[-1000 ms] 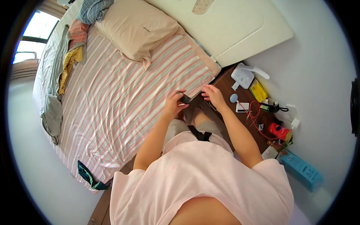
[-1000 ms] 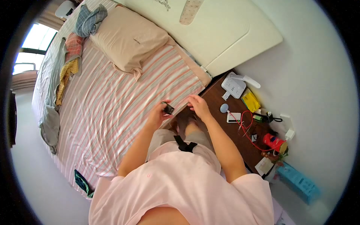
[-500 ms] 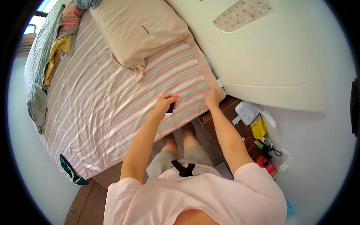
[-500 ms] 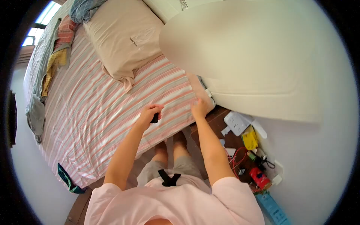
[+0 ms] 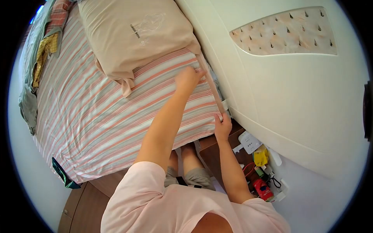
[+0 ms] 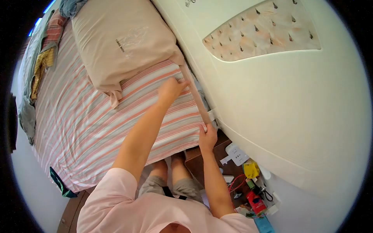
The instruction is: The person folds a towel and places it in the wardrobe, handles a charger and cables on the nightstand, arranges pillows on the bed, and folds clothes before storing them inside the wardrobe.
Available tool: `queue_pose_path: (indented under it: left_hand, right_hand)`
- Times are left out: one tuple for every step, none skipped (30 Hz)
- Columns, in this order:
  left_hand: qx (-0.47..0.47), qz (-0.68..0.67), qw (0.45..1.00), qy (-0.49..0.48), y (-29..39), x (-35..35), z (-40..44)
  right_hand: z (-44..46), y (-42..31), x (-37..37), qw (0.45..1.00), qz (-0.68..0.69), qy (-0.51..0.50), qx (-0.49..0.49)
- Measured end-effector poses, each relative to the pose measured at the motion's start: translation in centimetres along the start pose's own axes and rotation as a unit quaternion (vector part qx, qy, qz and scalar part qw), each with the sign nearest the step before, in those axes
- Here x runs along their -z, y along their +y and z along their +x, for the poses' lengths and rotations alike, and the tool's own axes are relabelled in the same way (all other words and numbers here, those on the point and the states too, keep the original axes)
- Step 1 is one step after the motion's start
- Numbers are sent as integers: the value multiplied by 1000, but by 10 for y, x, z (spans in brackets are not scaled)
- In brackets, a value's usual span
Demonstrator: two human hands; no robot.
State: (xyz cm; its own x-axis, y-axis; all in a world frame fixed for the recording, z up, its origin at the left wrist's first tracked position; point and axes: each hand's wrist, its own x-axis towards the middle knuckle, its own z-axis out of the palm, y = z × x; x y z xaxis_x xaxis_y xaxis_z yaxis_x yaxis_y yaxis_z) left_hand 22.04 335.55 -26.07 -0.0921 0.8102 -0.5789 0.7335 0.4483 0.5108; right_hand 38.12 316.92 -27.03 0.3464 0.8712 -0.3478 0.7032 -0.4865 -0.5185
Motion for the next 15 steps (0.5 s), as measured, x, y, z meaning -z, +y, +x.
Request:
queue_pose_path:
  left_hand:
    - [2,7,998,-58,6,3,2]
    - [3,8,998,-61,5,-5,9]
    - [-16,32,999,-22,3,-13,14]
    - [-35,55,998,19,1,-19,19]
    - [-34,56,998,20,-1,-24,24]
    - [-27,44,999,6,1,-23,26]
    - [-20,33,999,-7,3,-22,27]
    - [-19,33,999,-6,8,-25,26]
    - [-43,3,999,11,20,-25,19]
    - [-67,-26,997,29,24,-23,17]
    - [-63,-24,997,31,17,-26,20]
    - [-47,-12,998,30,12,-31,21]
    - [-39,0,999,27,11,-35,25]
    - [-42,-1,999,28,8,-38,30]
    - [-36,19,999,10,5,-33,30]
  right_hand:
    - [2,2,3,1000,-9,5,11]
    - [6,6,3,1000,-10,4,8]
    - [9,9,2,997,-42,25,66]
    - [13,11,2,988,-72,46,126]
    - [15,11,1,988,-72,45,127]
    - [15,11,0,986,-85,54,136]
    - [16,11,-1,982,-98,64,146]
    - [15,15,-2,982,-97,63,147]
    - [13,19,-3,986,-84,75,124]
    - [13,21,-6,989,-69,86,103]
    - [14,25,-8,989,-67,82,104]
    - [15,25,-5,990,-74,60,104]
    - [18,23,-3,991,-80,45,101]
    - [20,22,-1,990,-80,47,102]
    - [19,21,1,991,-93,27,94]
